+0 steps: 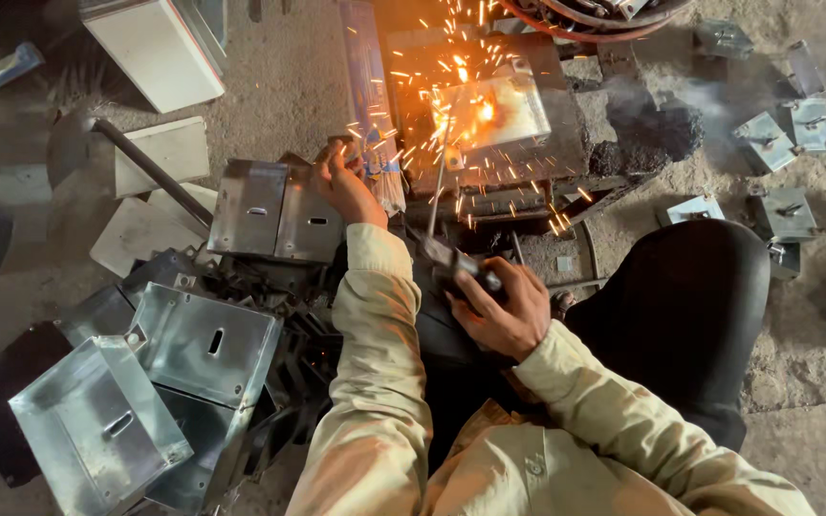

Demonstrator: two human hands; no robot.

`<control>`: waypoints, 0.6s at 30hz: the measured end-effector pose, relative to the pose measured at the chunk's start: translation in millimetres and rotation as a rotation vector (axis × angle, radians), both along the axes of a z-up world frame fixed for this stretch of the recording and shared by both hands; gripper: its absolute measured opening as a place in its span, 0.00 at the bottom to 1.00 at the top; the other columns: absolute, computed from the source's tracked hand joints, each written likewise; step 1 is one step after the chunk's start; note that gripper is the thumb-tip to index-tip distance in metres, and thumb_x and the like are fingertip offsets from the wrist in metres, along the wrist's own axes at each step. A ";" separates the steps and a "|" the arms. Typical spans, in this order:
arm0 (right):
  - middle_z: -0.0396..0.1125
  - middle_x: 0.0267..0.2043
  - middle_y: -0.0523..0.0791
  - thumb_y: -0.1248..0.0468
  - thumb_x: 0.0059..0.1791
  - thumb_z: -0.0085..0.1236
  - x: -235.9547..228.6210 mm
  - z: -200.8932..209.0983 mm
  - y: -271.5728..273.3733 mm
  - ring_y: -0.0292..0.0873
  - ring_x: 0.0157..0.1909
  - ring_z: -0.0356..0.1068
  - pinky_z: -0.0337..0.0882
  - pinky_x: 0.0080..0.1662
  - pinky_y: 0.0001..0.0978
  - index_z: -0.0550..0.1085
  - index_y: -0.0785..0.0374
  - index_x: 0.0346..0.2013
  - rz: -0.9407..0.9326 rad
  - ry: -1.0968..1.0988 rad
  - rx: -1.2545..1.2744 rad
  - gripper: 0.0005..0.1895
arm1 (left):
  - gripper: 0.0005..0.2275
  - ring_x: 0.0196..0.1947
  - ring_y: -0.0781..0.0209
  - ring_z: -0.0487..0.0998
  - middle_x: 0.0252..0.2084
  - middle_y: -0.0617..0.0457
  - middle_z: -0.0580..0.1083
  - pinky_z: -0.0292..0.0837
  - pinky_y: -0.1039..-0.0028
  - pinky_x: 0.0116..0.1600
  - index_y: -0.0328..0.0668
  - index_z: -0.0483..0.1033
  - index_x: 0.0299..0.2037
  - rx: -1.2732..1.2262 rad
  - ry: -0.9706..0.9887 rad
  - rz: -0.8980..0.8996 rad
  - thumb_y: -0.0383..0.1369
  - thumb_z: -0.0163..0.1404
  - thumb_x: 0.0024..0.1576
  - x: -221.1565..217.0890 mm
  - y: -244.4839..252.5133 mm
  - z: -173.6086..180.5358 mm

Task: The person sits on the floor and welds metal handles onto small metal boxes using a handheld welding tool. They repeatedly pick up boxes, position the handles, weld them in place, and then set the finished boxes aside.

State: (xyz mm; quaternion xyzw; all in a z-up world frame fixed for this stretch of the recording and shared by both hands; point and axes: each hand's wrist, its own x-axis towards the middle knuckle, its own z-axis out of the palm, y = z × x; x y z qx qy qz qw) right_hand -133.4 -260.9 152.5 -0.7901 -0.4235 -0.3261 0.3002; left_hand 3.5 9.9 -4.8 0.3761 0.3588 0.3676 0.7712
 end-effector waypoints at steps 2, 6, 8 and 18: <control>0.66 0.48 0.55 0.65 0.38 0.75 2.9 5.9 -13.0 0.56 0.43 0.70 0.73 0.42 0.45 0.66 0.52 0.60 -0.009 0.005 0.077 0.39 | 0.11 0.37 0.63 0.72 0.46 0.53 0.77 0.65 0.70 0.46 0.42 0.76 0.50 0.013 -0.082 -0.018 0.37 0.50 0.62 -3.7 -2.2 6.4; 0.59 0.56 0.57 0.70 0.40 0.75 18.1 -14.9 -61.3 0.51 0.55 0.67 0.76 0.51 0.44 0.58 0.63 0.67 -0.083 0.117 0.385 0.47 | 0.12 0.38 0.64 0.72 0.47 0.52 0.78 0.65 0.70 0.48 0.43 0.77 0.52 0.134 -0.142 -0.120 0.35 0.48 0.62 -6.5 -10.0 22.2; 0.63 0.50 0.52 0.58 0.37 0.71 45.3 -40.2 -115.9 0.45 0.49 0.66 0.71 0.46 0.40 0.64 0.63 0.63 -0.495 -0.077 0.362 0.42 | 0.12 0.42 0.63 0.72 0.50 0.53 0.77 0.67 0.69 0.52 0.42 0.76 0.55 0.394 -0.184 -0.237 0.30 0.51 0.62 -9.2 -19.4 30.2; 0.68 0.49 0.47 0.48 0.56 0.52 41.7 -138.3 -404.2 0.47 0.52 0.71 0.71 0.58 0.45 0.71 0.57 0.51 -0.249 1.083 1.676 0.18 | 0.31 0.56 0.42 0.70 0.54 0.47 0.72 0.64 0.50 0.54 0.48 0.74 0.56 1.671 0.352 -0.572 0.29 0.68 0.39 -26.6 -71.4 88.7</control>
